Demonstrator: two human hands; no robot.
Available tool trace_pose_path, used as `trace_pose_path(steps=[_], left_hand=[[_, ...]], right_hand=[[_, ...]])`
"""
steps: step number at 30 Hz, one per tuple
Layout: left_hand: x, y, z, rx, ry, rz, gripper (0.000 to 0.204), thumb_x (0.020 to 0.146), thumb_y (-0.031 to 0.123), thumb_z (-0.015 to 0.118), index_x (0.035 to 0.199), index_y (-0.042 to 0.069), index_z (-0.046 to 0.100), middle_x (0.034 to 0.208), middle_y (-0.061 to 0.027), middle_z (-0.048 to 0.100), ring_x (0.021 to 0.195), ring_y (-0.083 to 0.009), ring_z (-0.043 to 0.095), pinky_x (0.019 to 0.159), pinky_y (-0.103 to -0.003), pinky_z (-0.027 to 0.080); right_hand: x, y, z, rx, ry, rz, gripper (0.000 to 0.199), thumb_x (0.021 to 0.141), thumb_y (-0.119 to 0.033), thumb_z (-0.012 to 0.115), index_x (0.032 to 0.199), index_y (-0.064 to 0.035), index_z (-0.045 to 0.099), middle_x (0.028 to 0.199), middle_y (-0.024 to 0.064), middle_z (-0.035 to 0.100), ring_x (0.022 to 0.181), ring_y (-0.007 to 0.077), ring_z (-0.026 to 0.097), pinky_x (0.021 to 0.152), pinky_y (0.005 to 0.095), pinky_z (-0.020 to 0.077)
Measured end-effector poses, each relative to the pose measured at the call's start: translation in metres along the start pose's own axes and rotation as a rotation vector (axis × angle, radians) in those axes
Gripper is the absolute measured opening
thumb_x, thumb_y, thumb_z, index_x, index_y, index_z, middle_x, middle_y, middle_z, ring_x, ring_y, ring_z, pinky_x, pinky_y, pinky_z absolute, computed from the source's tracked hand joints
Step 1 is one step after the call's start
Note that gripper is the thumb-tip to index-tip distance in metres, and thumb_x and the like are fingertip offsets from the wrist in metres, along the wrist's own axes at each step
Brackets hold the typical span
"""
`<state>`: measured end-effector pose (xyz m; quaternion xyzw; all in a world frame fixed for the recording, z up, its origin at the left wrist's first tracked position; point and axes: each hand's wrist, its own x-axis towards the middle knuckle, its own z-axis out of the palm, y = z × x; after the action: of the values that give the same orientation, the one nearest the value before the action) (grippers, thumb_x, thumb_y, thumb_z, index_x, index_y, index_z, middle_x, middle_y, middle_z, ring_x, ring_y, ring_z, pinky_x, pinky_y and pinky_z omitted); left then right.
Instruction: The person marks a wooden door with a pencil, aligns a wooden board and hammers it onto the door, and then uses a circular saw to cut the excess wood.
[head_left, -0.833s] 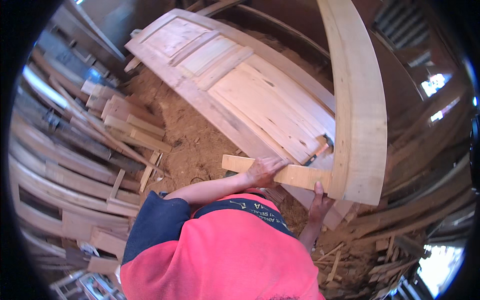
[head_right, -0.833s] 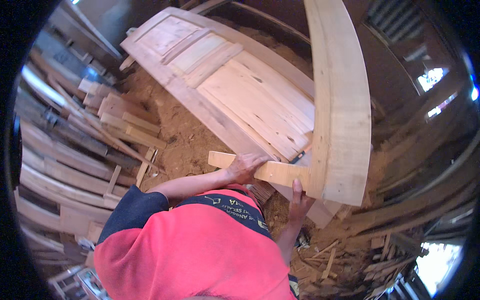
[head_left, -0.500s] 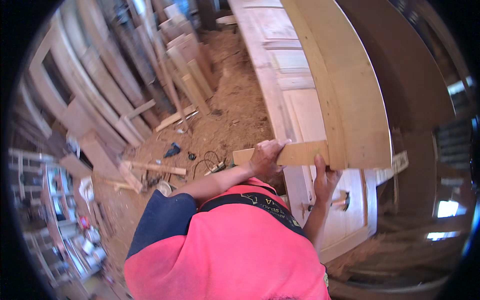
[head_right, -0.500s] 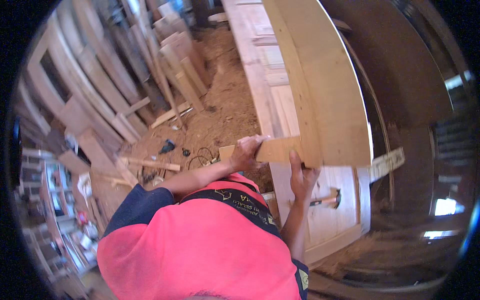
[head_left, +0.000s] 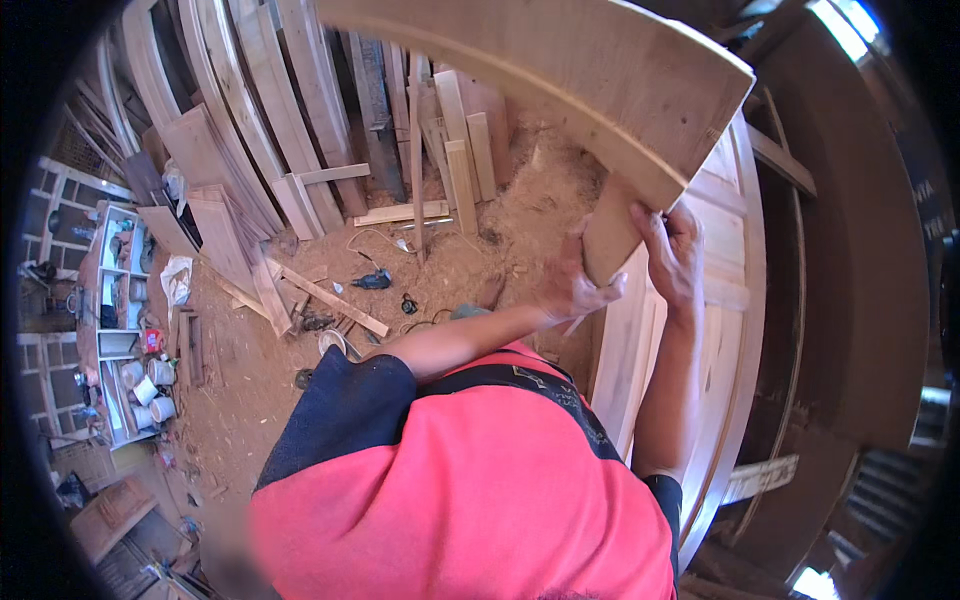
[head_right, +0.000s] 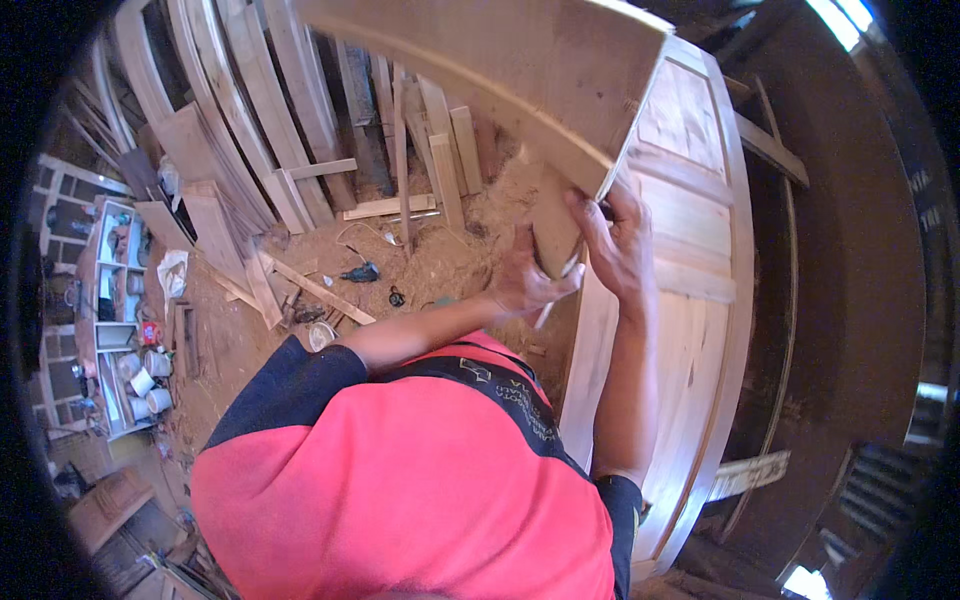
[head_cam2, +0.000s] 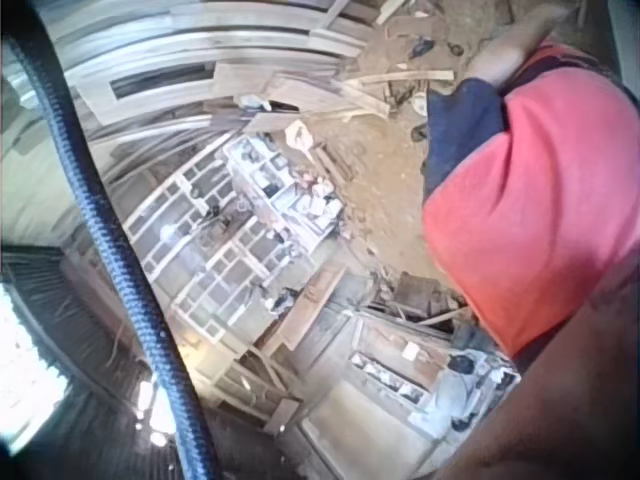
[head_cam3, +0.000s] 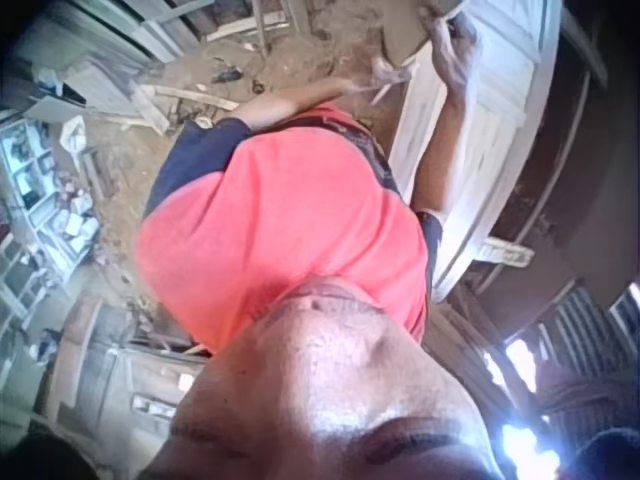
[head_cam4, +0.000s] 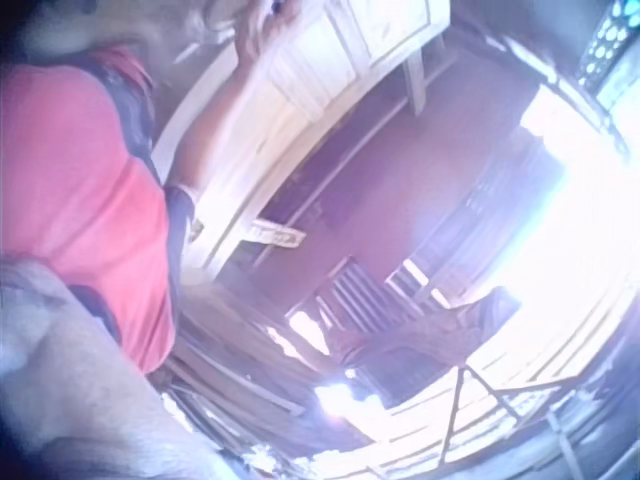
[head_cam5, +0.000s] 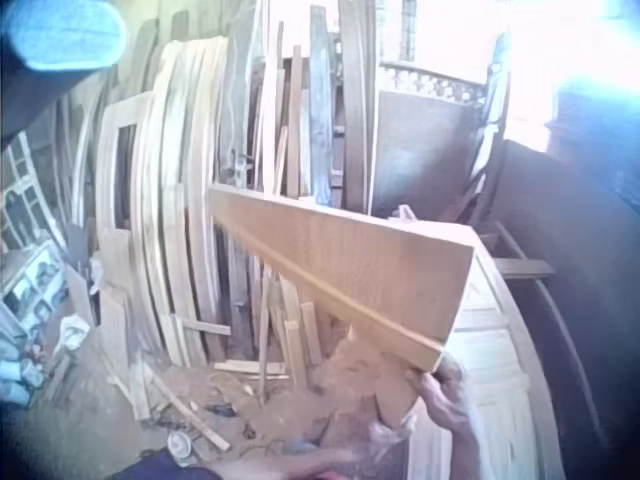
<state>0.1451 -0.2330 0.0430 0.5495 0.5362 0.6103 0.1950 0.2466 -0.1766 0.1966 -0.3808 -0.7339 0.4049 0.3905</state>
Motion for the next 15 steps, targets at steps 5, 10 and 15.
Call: trace_pose_path(steps=[5,10,15], left_hand=[[0.08,-0.043,0.002,0.015,0.011,-0.101,0.102,0.068,0.032,0.089,0.14,0.002,0.022,0.115,-0.024,0.061,0.099,-0.0346,0.069,0.082,-0.044,0.057],[0.154,-0.087,-0.01,-0.743,0.316,-0.34,0.085,0.076,0.008,0.085,0.137,0.006,0.025,0.126,-0.0086,0.048,0.109,-0.019,0.058,0.088,-0.036,0.055],[0.215,-0.129,-0.092,-0.276,0.674,-0.419,0.105,0.081,0.019,0.083,0.149,-0.004,0.007,0.148,-0.0286,0.028,0.137,-0.0305,0.041,0.112,-0.04,0.042]], right_hand=[[0.127,0.022,0.041,-0.02,-0.302,-0.124,0.028,0.089,-0.018,0.066,0.11,0.0003,0.069,0.091,0.0128,0.066,0.08,0.0226,0.063,0.077,0.0348,0.0509],[0.216,0.004,0.117,-0.187,-0.52,-0.239,0.036,0.089,-0.025,0.07,0.119,-0.0047,0.067,0.108,0.0198,0.069,0.102,0.0392,0.066,0.085,0.0432,0.0532],[0.249,0.053,0.123,0.047,-0.57,-0.242,0.033,0.095,-0.013,0.064,0.125,0.0,0.063,0.113,0.0177,0.07,0.101,0.0289,0.068,0.093,0.0369,0.0517]])
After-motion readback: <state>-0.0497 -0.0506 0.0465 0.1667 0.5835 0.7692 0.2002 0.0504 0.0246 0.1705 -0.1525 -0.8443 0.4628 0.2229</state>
